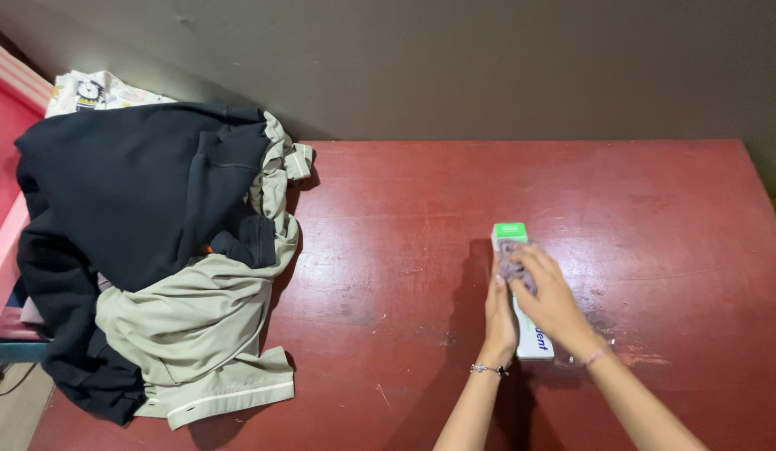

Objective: The person wipes a white box and a green toothpaste box with a cloth, then places them into an open suitcase. The person then folds a light green shirt and places it into the suitcase.

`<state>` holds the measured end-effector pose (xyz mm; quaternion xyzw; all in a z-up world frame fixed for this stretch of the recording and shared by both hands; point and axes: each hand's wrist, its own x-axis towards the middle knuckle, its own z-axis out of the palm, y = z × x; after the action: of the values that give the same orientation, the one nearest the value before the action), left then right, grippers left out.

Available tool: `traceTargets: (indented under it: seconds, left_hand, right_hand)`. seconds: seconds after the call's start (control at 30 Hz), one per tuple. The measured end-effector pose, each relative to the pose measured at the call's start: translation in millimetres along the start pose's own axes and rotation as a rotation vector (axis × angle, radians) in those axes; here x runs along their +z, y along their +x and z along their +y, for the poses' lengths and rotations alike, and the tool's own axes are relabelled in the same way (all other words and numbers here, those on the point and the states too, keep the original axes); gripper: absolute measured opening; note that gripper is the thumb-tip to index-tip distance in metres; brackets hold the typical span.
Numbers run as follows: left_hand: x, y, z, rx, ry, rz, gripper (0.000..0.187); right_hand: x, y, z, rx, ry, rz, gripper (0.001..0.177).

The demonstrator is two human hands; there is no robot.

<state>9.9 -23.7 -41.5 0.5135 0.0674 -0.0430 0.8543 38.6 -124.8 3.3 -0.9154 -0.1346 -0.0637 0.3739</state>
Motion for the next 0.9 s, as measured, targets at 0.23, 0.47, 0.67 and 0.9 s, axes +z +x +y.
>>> traceTargets:
  seconds: [0.23,0.47,0.67,0.9]
  left_hand:
    - [-14,4,-2,-0.004,-0.013,0.039,0.064]
    - [-15,8,4,-0.013,-0.006,0.023,0.060]
    - [-15,6,2,-0.018,0.014,0.038,0.055]
    - [-18,1,-4,0.061,0.101,0.034,0.052]
  right_hand:
    - [15,-25,-10,-0.002,0.020,0.017,0.034]
    - [11,20,5,0.047,0.030,0.042,0.035]
    - [11,27,9,0.029,0.011,0.067,0.034]
    - [-1,-8,-6,-0.051,-0.049,-0.023,0.034]
